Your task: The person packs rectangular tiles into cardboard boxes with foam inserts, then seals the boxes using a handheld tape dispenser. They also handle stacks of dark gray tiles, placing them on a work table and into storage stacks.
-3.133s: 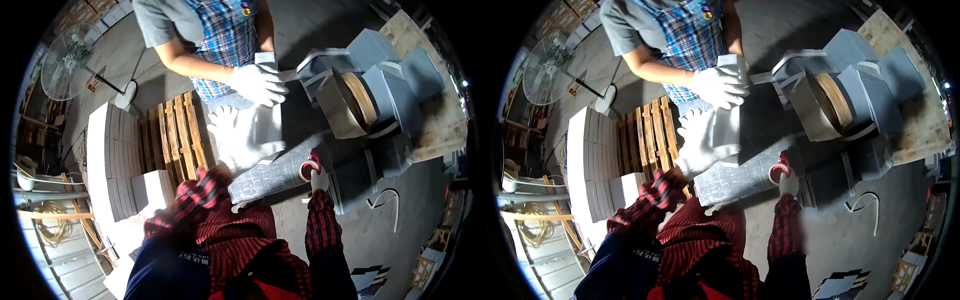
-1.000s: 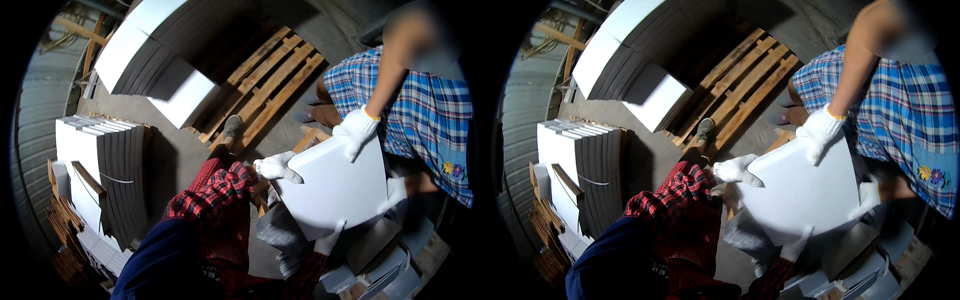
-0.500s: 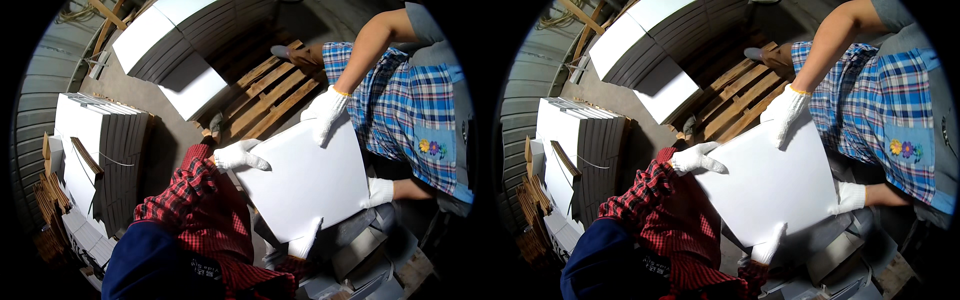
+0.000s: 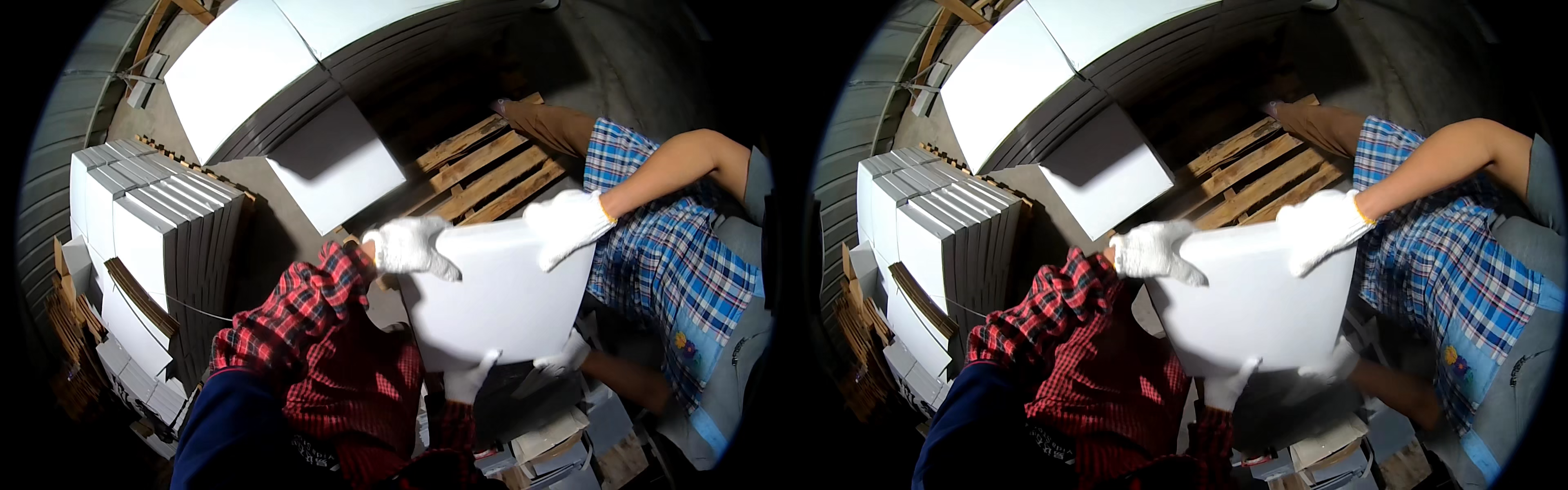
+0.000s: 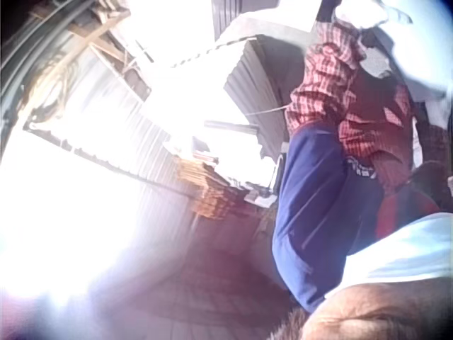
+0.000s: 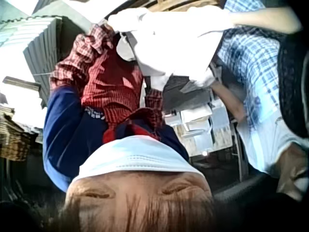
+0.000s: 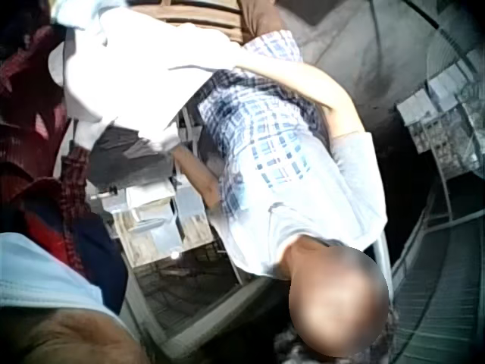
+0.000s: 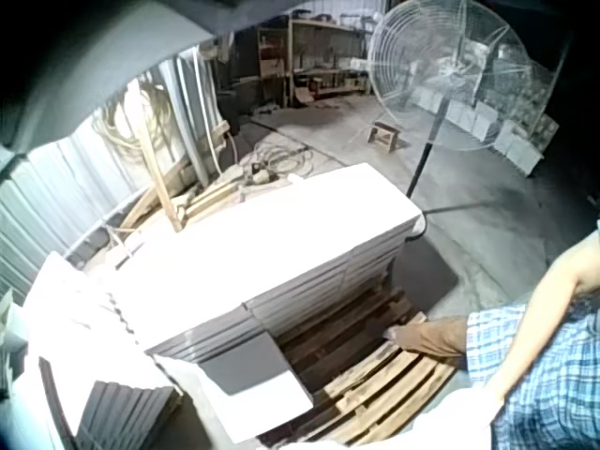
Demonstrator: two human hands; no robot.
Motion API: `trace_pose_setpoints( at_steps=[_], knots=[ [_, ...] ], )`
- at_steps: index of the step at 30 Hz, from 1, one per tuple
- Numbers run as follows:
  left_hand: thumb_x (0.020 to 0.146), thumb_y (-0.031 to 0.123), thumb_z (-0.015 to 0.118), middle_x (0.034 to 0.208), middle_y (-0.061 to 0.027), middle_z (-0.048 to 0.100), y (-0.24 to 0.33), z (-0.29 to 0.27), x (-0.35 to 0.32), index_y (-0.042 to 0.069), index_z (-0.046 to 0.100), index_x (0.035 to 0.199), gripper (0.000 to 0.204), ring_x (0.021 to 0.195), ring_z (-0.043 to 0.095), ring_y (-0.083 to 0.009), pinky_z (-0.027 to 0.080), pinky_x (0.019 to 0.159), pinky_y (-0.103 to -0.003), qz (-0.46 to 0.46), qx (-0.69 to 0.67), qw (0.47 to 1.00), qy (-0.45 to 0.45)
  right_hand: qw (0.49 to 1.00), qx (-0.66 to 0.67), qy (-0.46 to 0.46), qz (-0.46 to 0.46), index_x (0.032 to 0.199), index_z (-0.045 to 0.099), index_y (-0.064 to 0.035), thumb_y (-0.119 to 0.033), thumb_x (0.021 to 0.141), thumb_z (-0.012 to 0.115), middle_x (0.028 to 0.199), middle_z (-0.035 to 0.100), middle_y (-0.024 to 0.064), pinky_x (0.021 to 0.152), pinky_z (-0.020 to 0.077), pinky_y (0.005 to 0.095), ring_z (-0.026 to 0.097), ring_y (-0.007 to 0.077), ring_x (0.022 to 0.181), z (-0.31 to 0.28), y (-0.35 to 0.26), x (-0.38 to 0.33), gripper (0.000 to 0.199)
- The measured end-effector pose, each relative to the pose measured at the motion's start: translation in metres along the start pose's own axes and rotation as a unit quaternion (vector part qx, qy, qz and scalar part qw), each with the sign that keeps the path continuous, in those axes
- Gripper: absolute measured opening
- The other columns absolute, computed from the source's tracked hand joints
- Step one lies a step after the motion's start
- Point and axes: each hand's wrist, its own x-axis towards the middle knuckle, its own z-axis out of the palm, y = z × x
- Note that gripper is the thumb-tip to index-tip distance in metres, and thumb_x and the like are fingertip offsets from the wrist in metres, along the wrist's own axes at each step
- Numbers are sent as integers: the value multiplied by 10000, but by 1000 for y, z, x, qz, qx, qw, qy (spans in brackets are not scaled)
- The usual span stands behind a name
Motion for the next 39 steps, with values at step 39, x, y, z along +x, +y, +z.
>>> trace_pose_setpoints(
  at_steps=[39],
  knots=[
    [889, 457, 708, 1221, -162, 643, -338, -160, 397, -5, 591, 1302, 630, 1077, 600, -276, 459, 959, -374, -199, -550, 687, 430, 990, 21, -27, 136, 1407, 474, -132, -453, 965, 624, 1338, 579, 97, 963, 525, 457, 586, 268, 1190, 205, 129, 514, 566]
  ],
)
